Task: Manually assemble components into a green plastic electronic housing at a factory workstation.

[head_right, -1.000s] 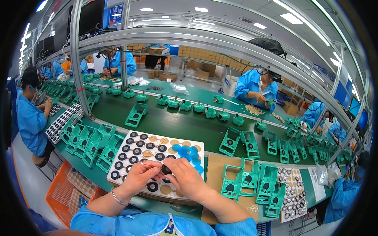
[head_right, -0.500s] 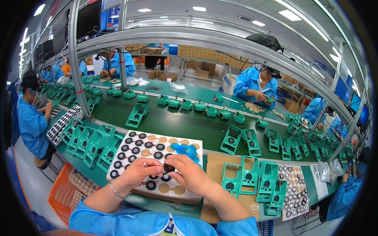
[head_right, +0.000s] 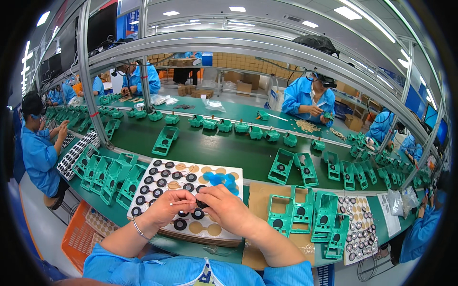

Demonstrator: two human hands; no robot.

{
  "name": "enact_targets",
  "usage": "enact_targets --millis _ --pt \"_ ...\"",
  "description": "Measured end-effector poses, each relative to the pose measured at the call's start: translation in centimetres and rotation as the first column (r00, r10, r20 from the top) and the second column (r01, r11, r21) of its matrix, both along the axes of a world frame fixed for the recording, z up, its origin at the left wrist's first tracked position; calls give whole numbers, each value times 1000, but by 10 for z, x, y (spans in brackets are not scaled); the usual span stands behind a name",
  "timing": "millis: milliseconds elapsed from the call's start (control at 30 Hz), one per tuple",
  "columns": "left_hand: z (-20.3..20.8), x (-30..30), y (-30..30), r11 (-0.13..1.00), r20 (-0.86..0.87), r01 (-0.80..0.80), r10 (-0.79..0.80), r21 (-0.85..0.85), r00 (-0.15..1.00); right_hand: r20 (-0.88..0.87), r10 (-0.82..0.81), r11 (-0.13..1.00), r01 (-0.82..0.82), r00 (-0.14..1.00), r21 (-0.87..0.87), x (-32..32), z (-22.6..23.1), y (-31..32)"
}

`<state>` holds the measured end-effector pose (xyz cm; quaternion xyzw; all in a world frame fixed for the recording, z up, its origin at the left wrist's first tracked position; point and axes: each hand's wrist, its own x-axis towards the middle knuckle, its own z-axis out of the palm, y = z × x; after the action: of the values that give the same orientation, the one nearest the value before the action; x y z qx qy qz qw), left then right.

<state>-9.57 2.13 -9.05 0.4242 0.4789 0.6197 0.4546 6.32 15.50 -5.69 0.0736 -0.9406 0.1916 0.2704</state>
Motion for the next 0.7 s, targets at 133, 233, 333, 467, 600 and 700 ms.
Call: enact_targets --millis 133,233,333,467,600,700 --pt "-5 -6 8 992 137 107 -98 -62 986 90 92 913 -48 992 -406 3 3 10" --pt "-2 -4 14 988 -156 19 -44 -153 987 -28 25 777 -37 999 -628 7 9 28" --pt "-1 -1 26 993 -749 -107 36 -48 662 -148 -132 663 -24 980 -748 14 18 39" --pt "1 1 44 999 -972 -38 47 39 231 -237 -158 609 -94 959 -787 15 21 37" --pt "1 0 56 1000 -995 -25 18 16 99 -207 -156 680 -47 966 -732 14 19 38" --pt "8 -1 59 999 -995 -20 51 50 85 -204 -158 708 -33 966 -706 15 20 37"
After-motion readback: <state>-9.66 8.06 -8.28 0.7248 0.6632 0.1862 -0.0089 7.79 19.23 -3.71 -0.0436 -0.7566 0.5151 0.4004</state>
